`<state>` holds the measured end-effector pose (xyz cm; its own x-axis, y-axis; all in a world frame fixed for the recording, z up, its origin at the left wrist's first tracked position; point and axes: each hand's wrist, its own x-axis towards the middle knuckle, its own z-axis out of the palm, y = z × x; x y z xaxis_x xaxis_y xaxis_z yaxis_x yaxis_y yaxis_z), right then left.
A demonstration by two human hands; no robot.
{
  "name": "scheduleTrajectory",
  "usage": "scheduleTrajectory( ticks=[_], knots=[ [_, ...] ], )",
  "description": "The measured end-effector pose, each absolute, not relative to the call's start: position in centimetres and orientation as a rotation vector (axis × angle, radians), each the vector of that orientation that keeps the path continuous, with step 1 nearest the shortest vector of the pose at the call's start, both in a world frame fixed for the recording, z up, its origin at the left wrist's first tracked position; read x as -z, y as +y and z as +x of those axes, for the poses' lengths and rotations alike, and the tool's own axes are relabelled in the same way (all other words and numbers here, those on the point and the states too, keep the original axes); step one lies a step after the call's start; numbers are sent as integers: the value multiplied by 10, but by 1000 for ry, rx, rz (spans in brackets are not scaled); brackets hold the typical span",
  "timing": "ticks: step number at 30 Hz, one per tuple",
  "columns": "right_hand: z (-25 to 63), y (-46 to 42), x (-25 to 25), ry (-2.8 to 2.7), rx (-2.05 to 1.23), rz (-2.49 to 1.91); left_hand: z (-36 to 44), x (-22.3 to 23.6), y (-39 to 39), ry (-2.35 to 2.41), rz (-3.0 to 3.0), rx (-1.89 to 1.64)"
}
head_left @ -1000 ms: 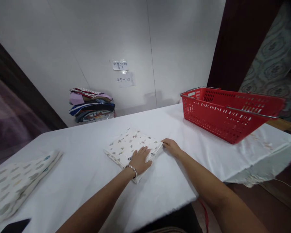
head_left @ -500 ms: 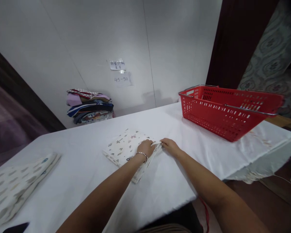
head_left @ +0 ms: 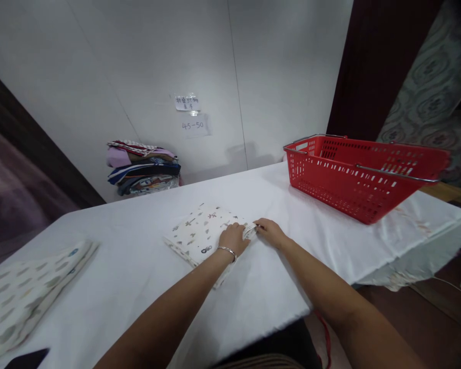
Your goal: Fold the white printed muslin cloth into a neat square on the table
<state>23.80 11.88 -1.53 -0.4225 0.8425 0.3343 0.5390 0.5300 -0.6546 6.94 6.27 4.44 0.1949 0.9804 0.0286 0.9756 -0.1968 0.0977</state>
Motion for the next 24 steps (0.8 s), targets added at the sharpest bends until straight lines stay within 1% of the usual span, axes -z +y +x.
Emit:
scheduleTrajectory(
  ticks=[3, 9, 24],
  knots=[
    [236, 119, 15, -2099, -601, -1150, 70, -46, 63, 1968, 2380, -77],
    [234, 118, 15, -2082, -584, -1175, 67, -43, 64, 1957, 2395, -142],
    [231, 117, 17, -2038, -683, -1206, 65, -41, 65, 2013, 2328, -208]
  ],
)
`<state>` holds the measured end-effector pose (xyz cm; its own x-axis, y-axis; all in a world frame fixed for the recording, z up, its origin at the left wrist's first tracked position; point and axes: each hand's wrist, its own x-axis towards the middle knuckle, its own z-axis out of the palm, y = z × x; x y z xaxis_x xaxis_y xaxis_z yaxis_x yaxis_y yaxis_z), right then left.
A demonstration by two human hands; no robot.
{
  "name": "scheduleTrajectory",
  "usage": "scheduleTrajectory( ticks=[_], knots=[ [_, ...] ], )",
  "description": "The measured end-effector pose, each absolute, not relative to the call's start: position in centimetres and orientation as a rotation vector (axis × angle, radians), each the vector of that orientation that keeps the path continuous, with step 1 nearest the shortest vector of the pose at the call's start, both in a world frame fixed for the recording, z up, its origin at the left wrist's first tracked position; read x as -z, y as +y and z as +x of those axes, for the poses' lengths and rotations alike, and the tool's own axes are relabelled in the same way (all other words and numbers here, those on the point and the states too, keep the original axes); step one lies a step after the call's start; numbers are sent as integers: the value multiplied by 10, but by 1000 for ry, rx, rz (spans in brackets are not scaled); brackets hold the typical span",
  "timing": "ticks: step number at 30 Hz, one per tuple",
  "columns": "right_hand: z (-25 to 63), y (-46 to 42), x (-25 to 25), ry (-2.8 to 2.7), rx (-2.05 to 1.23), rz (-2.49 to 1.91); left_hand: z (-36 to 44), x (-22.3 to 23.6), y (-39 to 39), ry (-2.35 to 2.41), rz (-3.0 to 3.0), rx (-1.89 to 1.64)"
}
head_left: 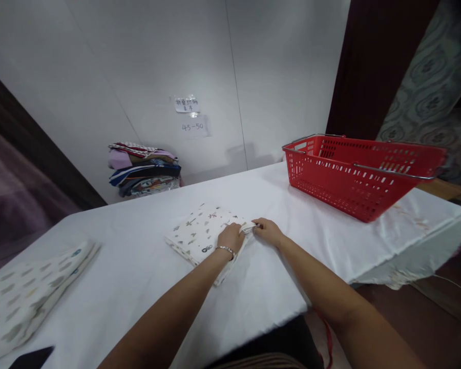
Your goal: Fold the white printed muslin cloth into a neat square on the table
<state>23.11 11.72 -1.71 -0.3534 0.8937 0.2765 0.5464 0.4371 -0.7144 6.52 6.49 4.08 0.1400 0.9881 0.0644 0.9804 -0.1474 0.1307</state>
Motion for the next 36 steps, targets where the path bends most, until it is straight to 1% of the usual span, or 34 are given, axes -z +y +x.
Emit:
scheduleTrajectory(
  ticks=[5, 16, 22, 27, 36],
  knots=[
    [232, 116, 16, -2050, -694, -1210, 66, -40, 64, 2025, 2328, -210],
    [226, 112, 10, -2082, -572, -1317, 71, -38, 55, 1966, 2462, -138],
    [225, 111, 8, -2098, -529, -1330, 68, -39, 38, 1847, 2504, -2],
    [228, 108, 6, -2118, -518, -1300, 48, -35, 12, 1793, 2487, 142],
    [230, 105, 8, -2115, -519, -1259, 18, -17, -36, 1847, 2596, -202]
  ],
)
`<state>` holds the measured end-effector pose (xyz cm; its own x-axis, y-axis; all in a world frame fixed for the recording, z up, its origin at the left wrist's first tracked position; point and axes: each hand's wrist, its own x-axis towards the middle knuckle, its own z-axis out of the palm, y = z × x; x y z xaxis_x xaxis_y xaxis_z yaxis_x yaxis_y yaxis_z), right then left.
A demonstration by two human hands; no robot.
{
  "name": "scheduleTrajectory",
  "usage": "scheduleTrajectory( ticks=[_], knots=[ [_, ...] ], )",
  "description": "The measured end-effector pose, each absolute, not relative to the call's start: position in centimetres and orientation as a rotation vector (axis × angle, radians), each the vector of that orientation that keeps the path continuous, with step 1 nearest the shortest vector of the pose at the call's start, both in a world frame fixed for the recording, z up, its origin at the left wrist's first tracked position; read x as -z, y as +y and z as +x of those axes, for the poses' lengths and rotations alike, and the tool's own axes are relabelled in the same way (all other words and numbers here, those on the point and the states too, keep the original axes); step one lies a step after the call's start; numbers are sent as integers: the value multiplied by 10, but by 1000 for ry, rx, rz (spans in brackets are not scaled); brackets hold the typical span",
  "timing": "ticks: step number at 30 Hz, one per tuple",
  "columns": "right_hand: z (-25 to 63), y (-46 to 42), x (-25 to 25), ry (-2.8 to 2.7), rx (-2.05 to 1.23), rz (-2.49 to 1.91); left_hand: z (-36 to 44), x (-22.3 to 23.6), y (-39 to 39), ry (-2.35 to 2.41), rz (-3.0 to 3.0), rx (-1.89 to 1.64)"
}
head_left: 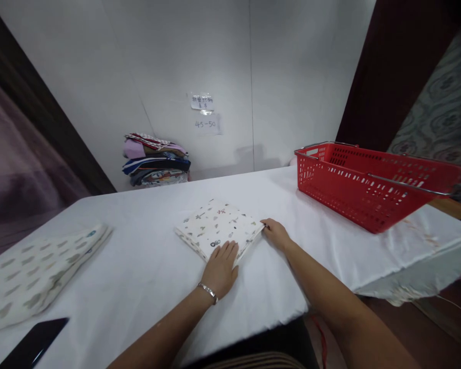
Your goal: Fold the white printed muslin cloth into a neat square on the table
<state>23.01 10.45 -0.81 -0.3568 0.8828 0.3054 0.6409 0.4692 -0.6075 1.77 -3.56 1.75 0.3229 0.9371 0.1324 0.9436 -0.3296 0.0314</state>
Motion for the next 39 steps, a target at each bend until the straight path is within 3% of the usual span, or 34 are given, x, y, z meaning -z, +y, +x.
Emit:
scheduleTrajectory(
  ticks=[7, 13, 17, 25, 32, 39],
  knots=[
    [234, 109, 13, -1993, -626, -1288, 0, -6, -54, -1633, -2547, 389],
    [199, 86, -21, -1958, -461, -1027, 6, -10, -58, -1719, -2569, 432],
    [154, 55, -32, -2169, -470, -817, 9, -11, -66, -1761, -2582, 508],
    [131, 30, -1, -2670, -394, -836, -23, -29, -101, -1792, -2774, 666],
    [119, 20, -17, -2666, -457, -804, -88, -29, -52, -2148, -2235, 949],
    [100, -5, 8, -2738, -213, -765, -120, -23, 4, -2225, -2083, 844]
  ],
)
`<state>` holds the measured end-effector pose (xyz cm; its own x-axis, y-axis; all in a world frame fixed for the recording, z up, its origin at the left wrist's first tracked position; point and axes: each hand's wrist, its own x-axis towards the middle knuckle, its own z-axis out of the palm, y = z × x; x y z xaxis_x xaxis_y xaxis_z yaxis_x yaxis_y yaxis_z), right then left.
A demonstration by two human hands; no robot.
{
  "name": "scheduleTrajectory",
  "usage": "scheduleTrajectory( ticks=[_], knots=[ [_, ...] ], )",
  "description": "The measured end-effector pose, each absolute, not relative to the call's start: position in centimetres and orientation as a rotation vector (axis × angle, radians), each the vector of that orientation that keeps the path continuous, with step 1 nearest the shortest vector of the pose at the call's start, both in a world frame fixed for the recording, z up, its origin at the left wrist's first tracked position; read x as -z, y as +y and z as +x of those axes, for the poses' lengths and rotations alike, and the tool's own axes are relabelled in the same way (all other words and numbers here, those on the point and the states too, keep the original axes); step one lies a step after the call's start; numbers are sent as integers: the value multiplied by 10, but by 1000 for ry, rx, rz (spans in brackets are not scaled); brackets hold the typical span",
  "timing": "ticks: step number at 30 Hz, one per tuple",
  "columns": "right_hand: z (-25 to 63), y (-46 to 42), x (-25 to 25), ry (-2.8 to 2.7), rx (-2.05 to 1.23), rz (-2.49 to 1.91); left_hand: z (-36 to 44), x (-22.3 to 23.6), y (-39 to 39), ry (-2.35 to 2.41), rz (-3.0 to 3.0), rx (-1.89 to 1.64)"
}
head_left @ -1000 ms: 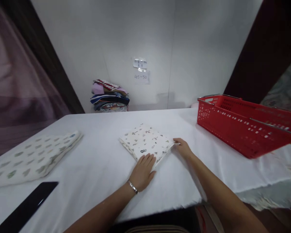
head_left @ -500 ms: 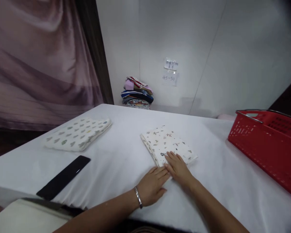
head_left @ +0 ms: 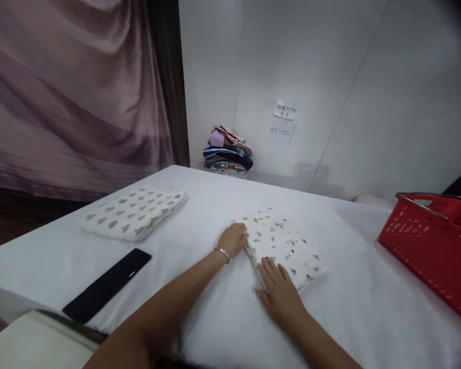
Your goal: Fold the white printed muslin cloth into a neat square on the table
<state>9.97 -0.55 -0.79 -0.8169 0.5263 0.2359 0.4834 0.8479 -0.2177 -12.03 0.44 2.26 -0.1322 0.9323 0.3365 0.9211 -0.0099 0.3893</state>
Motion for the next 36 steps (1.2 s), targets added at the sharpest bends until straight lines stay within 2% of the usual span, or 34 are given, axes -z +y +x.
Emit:
scheduleTrajectory(
  ticks=[8, 14, 25, 36],
  knots=[
    [100, -12, 19, -2748, -60, -746, -139, -14, 13, 2260, 1794, -1041],
    [100, -12, 18, -2774, 12, -734, -160, -20, 24, 2411, 1330, -909],
    [101, -11, 22, -2831, 250, -784, -153, -26, 43, 2397, 1237, -635],
    [101, -9, 26, -2873, 271, -768, -146, -31, 35, 2528, 1310, -738]
  ],
)
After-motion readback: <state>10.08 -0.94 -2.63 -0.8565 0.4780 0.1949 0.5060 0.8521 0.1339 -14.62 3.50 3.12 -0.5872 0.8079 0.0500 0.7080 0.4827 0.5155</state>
